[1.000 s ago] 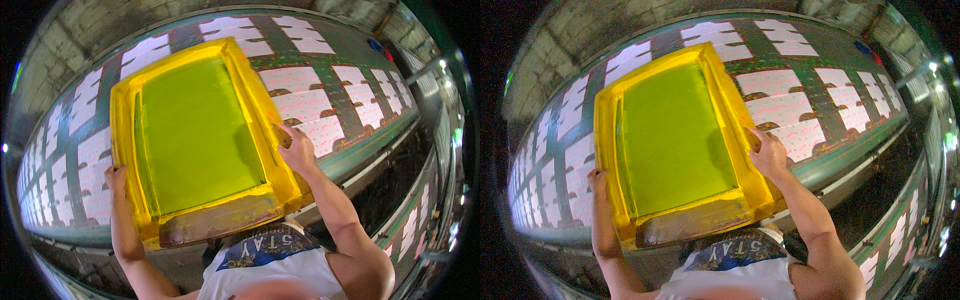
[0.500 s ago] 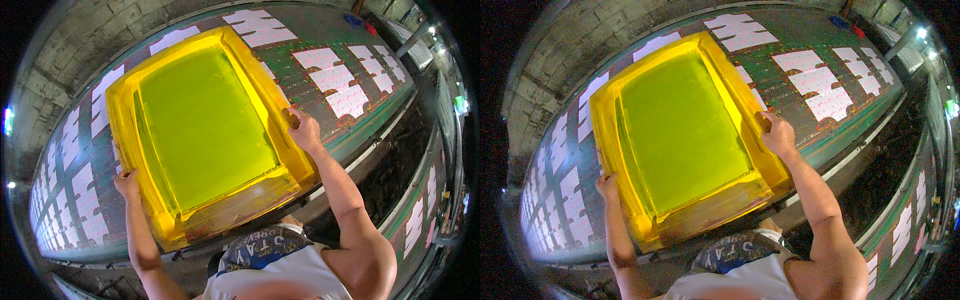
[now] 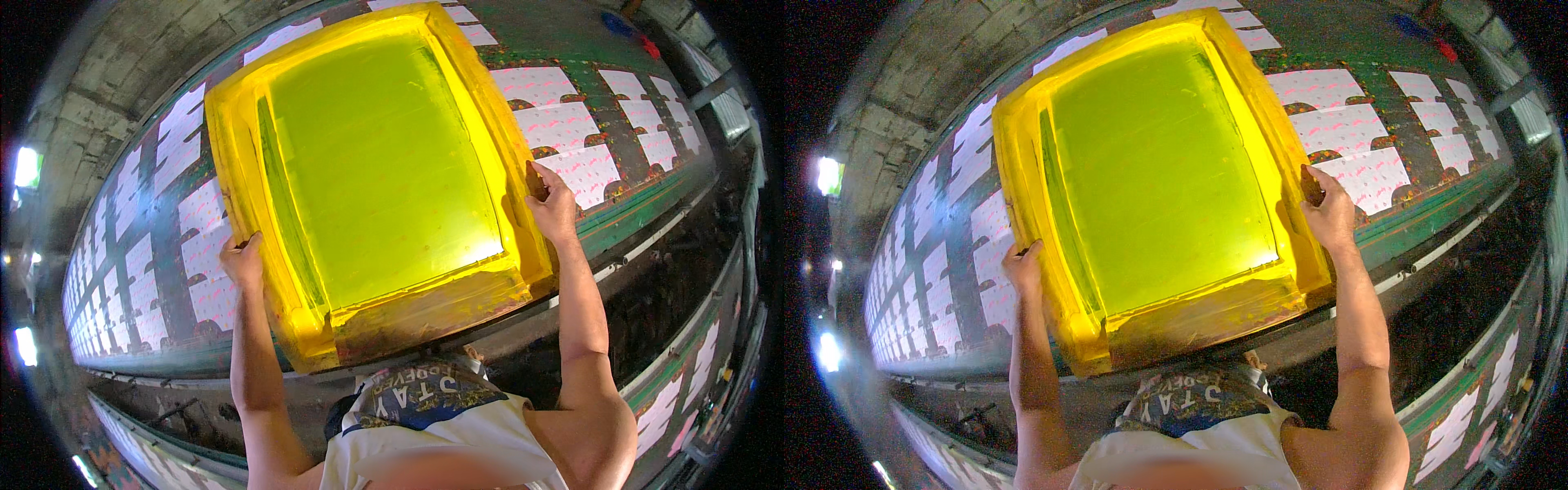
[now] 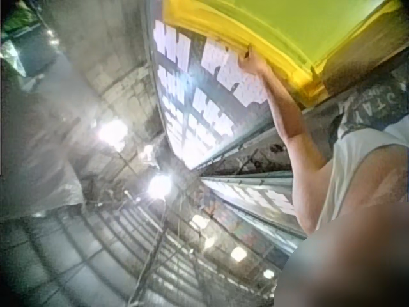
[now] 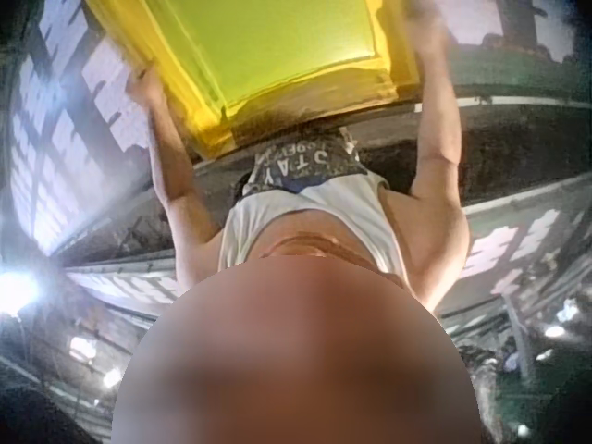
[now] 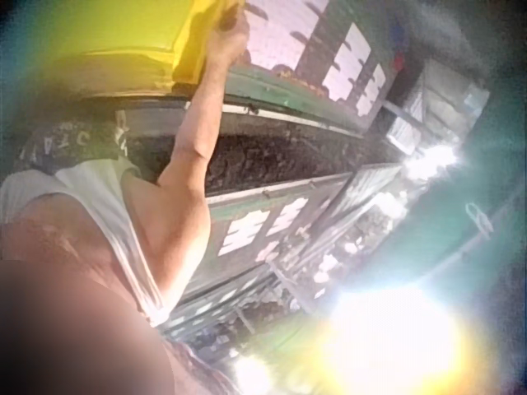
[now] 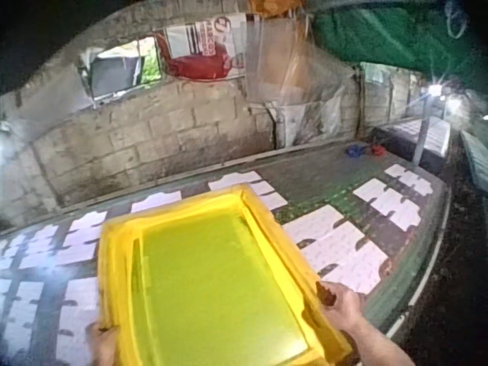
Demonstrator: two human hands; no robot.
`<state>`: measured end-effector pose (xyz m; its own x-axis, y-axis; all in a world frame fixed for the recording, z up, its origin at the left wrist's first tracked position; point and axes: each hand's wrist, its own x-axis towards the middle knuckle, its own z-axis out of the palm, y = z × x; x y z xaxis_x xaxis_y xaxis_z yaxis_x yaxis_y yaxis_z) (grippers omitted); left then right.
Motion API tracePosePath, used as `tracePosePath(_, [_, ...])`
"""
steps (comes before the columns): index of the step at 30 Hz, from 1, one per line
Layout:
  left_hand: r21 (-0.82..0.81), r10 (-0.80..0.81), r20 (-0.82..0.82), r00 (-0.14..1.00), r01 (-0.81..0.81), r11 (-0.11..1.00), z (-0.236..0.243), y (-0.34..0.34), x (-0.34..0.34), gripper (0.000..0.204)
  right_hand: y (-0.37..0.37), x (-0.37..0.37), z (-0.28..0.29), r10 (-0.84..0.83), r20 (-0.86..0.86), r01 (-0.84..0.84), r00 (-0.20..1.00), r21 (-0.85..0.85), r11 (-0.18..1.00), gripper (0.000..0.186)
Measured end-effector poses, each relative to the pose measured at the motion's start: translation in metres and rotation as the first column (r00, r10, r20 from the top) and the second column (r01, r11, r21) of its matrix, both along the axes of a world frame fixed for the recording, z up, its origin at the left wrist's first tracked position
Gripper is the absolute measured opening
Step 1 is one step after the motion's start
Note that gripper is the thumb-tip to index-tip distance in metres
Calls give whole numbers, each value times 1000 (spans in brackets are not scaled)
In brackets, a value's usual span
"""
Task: The person holds a yellow screen-printing frame over a conveyor belt and repeatedly uses a squeegee to pull green ink across the mesh. The person moves the frame along the belt and continues the same squeegee strokes throughout the clip.
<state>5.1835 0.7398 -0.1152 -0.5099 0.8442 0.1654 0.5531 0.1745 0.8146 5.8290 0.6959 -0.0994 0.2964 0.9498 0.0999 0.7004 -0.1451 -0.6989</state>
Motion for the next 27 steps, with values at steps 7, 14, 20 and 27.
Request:
tracePosePath(7, [-138, 111, -206, 972, -141, 980, -2, 3, 9, 29, -1, 13, -3, 75, 119, -75, 990, -3, 997, 74])
tracePosePath(14, [-198, 74, -170, 983, -108, 974, -19, 4, 8, 30, 5, 9, -12, 88, 196, -76, 977, -66, 995, 77])
tracePosePath(20, [-244, 66, -85, 994, -85, 966, -26, 7, 6, 29, -10, -14, 9, 112, 384, -53, 916, -160, 986, 75])
tracePosePath(27, [-152, -17, -60, 998, 8, 988, -38, 6, -1, 36, -120, -109, 61, 864, 175, -858, 473, -131, 496, 61])
